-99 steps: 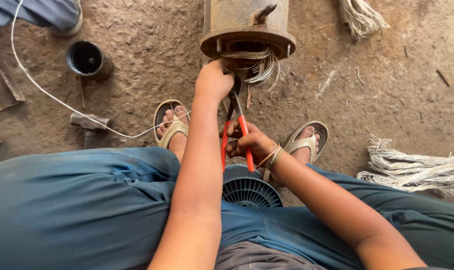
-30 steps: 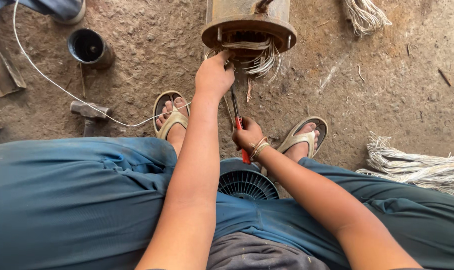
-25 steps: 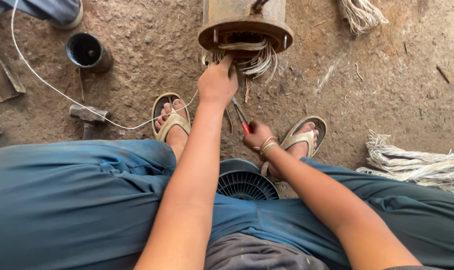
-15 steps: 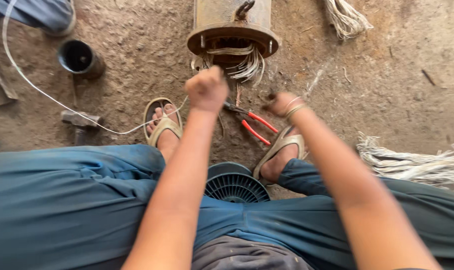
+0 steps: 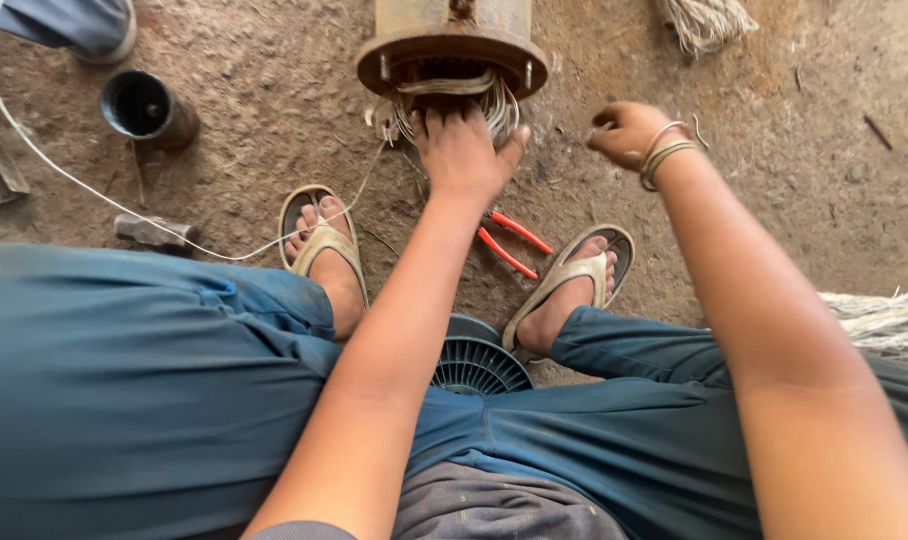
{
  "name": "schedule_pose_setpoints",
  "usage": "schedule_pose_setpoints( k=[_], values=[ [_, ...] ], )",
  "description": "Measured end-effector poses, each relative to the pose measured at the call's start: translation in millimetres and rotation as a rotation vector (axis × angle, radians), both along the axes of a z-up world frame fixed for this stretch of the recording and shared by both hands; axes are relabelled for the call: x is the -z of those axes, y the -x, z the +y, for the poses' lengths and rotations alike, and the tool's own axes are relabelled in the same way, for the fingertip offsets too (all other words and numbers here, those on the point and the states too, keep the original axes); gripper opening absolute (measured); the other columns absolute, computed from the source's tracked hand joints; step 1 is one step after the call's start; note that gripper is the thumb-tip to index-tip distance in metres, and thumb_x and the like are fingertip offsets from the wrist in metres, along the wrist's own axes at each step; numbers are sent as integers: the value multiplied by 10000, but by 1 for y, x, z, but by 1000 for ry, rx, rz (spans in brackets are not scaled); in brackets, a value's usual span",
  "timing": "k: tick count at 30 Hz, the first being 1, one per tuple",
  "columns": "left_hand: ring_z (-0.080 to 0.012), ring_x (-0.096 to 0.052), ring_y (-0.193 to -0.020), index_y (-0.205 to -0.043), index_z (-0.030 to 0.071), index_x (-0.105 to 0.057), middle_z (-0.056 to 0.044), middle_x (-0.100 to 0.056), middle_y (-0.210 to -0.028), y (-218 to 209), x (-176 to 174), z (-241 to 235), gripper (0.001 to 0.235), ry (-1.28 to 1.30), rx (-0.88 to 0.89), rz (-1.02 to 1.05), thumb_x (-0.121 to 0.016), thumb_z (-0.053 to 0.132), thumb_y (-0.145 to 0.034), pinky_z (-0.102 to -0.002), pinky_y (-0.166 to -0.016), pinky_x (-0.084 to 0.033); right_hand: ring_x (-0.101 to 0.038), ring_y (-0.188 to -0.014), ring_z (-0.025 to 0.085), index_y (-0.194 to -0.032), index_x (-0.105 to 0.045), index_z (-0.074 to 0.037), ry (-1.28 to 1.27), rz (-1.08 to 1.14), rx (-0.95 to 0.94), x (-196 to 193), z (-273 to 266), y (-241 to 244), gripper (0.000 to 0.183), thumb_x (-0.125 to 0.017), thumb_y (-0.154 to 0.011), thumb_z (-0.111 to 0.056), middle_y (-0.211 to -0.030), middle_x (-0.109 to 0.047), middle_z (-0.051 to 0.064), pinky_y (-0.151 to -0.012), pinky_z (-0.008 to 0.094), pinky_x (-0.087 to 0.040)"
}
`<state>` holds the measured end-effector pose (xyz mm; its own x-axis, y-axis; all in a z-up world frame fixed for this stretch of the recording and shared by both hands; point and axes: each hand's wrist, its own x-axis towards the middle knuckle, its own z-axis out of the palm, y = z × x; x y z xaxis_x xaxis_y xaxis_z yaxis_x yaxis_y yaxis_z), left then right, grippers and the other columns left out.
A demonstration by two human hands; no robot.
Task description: The person sits on the ground and uses pliers to cut multiple white wires protruding from a cylindrical metal object. The person repeatedly pulls, positions, and cuts the wires one by one.
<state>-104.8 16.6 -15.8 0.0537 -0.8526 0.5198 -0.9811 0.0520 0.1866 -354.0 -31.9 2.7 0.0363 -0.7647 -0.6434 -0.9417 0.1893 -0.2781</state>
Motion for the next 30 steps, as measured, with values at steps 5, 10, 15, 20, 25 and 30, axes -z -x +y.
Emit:
schedule_pose_setpoints(
  k=[5, 10, 15, 20, 25, 30],
  values=[
    [-336, -717, -870, -1114, 57, -695, -160, -722, -859, 5, 6, -10, 711, -849, 97, 202, -512, 713, -909, -584, -1072, -411, -645, -1208, 329, -1361, -649, -92, -57, 19, -113, 46, 25, 5, 573, -706, -867, -376, -1336, -666, 165, -1058, 402, -479],
    [-309, -750, -779, -1272, 21, -597, -146, -746, -835, 51, 13, -5, 555, -791, -30, 332, -507, 465, -952, -586, -910, -494, -652, -1203, 343, -1317, -677, -80, -75, -5, -124, 90, 40, 24, 559, -708, -845, -378, -1302, -687, 179, -1060, 412, -487],
    [-336, -750, -853, -1307, 5, -542, -134, -750, -941, 80, 41, -13, 514, -799, -75, 374, -554, 356, -932, -506, -727, -588, -675, -1183, 344, -1294, -697, -70, -93, 15, -245, 121, 45, 1, 556, -705, -846, -399, -1279, -708, 189, -1057, 410, -504],
    [-344, -744, -871, -1213, 34, -625, -153, -750, -955, 56, 41, -11, 406, -809, 6, 446, -559, 291, -905, -505, -746, -596, -661, -1134, 392, -1410, -490, -22, -91, 203, -354, 105, 102, -65, 811, -714, -846, -560, -1287, -612, 266, -962, 484, -534],
    [-366, -714, -862, -931, 58, -731, -183, -742, -911, 10, 14, -6, 462, -612, -65, 657, -703, 512, -852, -497, -766, -579, -568, -1174, 442, -1307, -491, -93, 115, 219, -453, 98, 163, -122, 816, -764, -729, -600, -1352, -483, 252, -913, 566, -485],
    [-311, -719, -709, -953, -32, -705, -174, -753, -844, -34, 17, -20, 301, -521, -301, 1991, -751, 263, -913, -513, -628, -583, -553, -1177, 427, -1246, -581, -118, 203, 236, -477, 122, 171, -113, 585, -755, -774, -418, -1304, -504, 206, -891, 567, -494]
  ],
)
